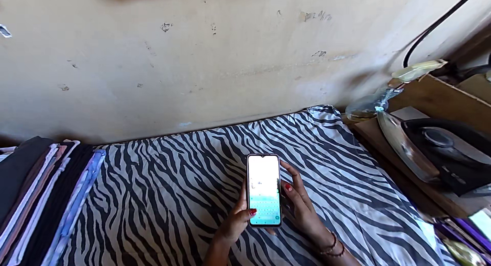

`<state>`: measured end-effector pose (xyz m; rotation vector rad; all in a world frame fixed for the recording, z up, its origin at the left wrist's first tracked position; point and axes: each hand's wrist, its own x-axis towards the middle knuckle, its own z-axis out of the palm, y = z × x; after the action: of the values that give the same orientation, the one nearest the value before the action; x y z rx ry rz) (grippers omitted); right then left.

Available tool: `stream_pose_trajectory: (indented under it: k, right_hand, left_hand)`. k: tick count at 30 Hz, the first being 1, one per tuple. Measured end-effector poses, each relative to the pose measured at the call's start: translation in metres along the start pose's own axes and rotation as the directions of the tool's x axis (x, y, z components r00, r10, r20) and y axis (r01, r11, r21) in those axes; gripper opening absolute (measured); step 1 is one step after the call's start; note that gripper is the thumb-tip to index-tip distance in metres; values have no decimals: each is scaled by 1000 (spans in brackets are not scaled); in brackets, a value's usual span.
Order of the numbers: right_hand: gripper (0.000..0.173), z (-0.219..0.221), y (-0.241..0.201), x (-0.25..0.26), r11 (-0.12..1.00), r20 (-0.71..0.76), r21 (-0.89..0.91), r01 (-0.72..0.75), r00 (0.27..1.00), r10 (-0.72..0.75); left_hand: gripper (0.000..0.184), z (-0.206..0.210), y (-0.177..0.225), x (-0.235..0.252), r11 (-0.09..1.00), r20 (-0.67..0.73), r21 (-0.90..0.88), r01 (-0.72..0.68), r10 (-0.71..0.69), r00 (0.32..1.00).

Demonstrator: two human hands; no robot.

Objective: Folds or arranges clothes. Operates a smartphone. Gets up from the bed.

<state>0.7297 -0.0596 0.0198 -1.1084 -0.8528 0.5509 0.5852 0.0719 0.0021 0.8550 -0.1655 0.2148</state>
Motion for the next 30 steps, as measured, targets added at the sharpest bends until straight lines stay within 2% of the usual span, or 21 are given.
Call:
stream_pose_trajectory:
  k: [4,9,12,25,30]
  right_hand:
    - [76,-1,3,-1,1000,-13,0,-4,1000,4]
    - [79,-1,3,-1,1000,-23,-27,-10,1000,9]
    - [81,0,2,-1,999,-35,-47,-4,999,2]
    - [76,1,1,-1,985,-3,-156,77,997,-79]
    - [77,1,2,0,978,12,-183,96,995,-96]
  left_hand:
    - [96,-1,0,1,1000,12,-19,1,-1,1000]
    - [93,-2,0,1,1000,32,-26,-12,13,999]
    - [98,1,1,0,1000,-6,5,2,-2,1000]
    - [96,-2,0,1,1000,12,-5,-1,2,1000]
    - [102,3,-1,0,995,-56,98,-10,15,998]
